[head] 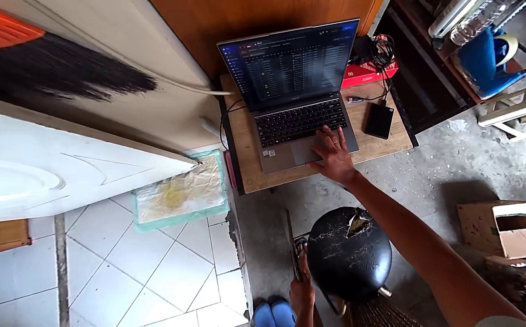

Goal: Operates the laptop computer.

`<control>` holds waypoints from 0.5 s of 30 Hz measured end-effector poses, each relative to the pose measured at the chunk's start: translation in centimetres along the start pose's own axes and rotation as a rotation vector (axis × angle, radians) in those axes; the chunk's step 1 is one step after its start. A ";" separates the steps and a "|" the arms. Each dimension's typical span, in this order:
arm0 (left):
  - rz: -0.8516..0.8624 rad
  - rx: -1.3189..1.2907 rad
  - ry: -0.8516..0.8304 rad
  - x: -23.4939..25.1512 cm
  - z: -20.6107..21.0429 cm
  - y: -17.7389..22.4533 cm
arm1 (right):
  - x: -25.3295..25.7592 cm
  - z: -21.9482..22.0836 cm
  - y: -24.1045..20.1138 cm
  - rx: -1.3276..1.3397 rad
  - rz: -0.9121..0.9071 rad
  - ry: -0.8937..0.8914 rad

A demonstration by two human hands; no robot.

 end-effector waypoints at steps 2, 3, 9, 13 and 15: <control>-0.007 0.007 0.000 -0.1 -0.1 0.0 | 0.0 0.0 -0.1 0.002 -0.004 -0.016; -0.010 0.013 -0.002 -0.2 -0.2 0.1 | 0.0 0.0 -0.1 0.002 -0.008 -0.014; -0.011 0.020 -0.015 -0.2 -0.2 0.1 | 0.2 -0.2 -0.2 0.006 -0.002 -0.016; -0.008 0.019 -0.013 -0.2 -0.1 0.1 | 0.3 -0.2 -0.3 0.001 -0.012 -0.032; -0.007 0.015 -0.004 -0.1 -0.1 0.0 | 0.5 -0.2 -0.4 -0.006 -0.002 -0.064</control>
Point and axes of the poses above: each hand's wrist, its own x-axis towards the middle knuckle, its own z-axis out of the palm, y = z × x, the point moved 5 cm from there along x, towards the middle knuckle, and after that the axes turned 9 degrees about -z, right-handed, at the moved point
